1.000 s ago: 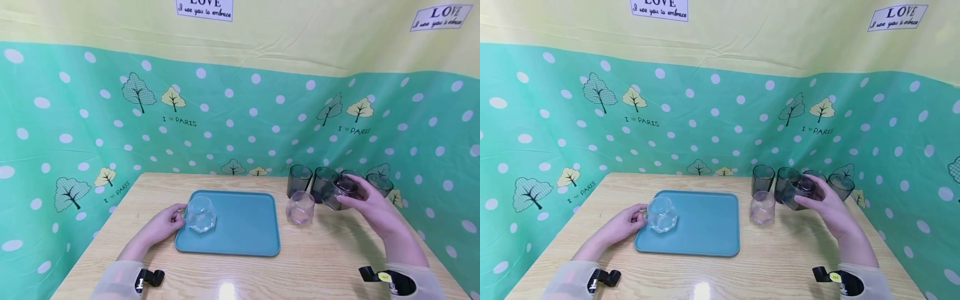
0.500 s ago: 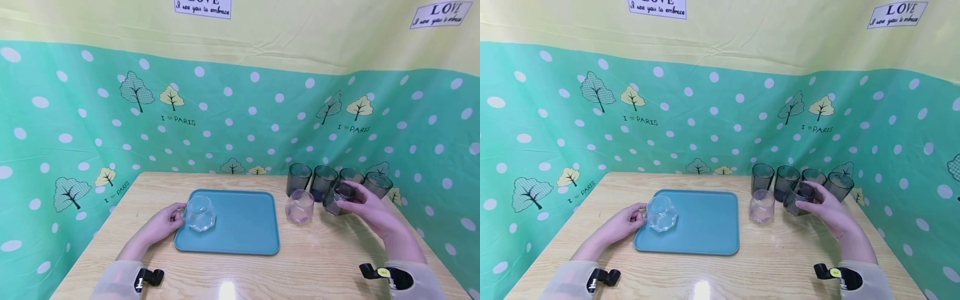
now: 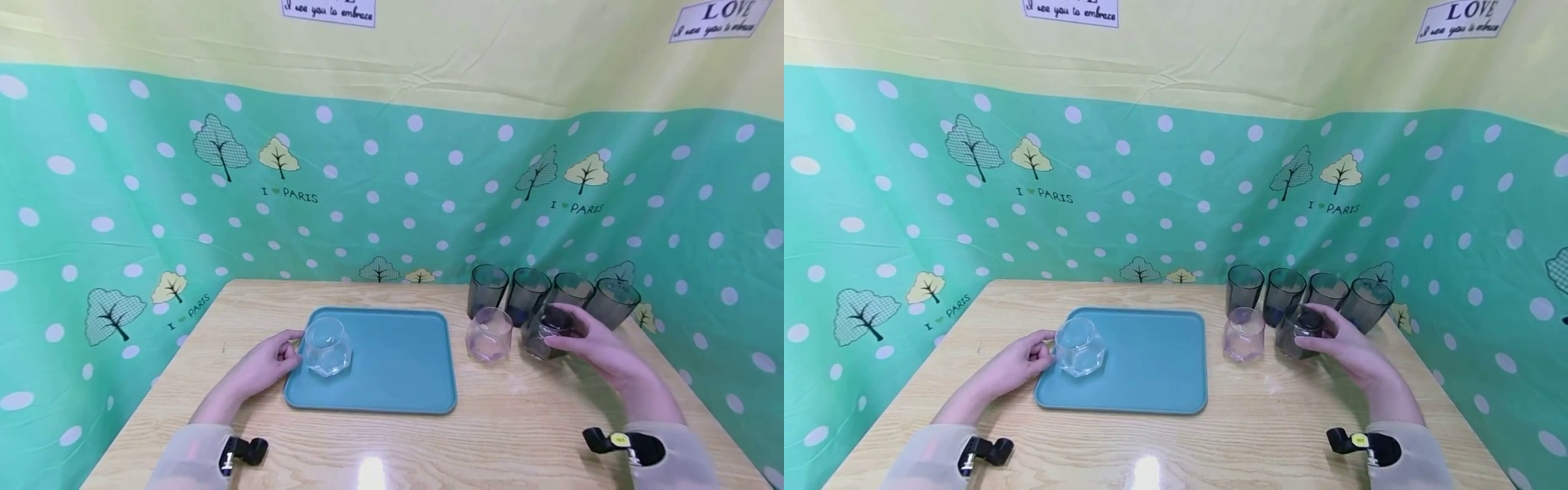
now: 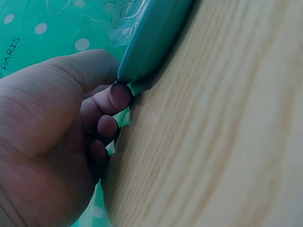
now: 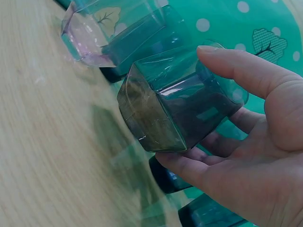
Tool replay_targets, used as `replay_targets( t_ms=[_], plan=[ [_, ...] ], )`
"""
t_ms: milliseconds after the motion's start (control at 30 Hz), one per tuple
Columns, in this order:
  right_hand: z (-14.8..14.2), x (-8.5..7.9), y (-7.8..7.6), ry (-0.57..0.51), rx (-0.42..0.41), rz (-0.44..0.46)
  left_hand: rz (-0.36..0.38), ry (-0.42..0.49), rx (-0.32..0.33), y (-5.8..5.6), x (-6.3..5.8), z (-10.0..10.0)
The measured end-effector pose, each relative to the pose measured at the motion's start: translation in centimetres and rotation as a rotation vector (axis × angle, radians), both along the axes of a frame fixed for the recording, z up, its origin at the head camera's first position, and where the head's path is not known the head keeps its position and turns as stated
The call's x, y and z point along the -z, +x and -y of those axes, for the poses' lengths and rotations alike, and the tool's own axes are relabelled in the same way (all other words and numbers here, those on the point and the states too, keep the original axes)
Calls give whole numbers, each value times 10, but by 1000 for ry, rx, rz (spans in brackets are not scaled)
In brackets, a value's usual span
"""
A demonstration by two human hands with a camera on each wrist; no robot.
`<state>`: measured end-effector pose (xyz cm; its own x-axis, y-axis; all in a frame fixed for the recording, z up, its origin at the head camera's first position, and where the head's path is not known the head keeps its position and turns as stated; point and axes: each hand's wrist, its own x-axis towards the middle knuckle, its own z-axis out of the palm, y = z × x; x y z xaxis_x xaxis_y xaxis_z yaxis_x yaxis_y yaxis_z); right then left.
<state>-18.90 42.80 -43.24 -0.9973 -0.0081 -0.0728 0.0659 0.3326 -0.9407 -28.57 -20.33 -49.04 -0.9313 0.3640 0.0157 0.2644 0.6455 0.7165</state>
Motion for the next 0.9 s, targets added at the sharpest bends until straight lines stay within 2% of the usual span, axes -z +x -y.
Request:
replay_targets(
  t_ms=[467, 900],
  plan=[
    [1, 16, -6, -24, -20, 6, 3, 1, -2, 0, 0, -1],
    [1, 20, -6, -67, -45, -7, 8, 10, 0, -1, 1, -1]
  ],
)
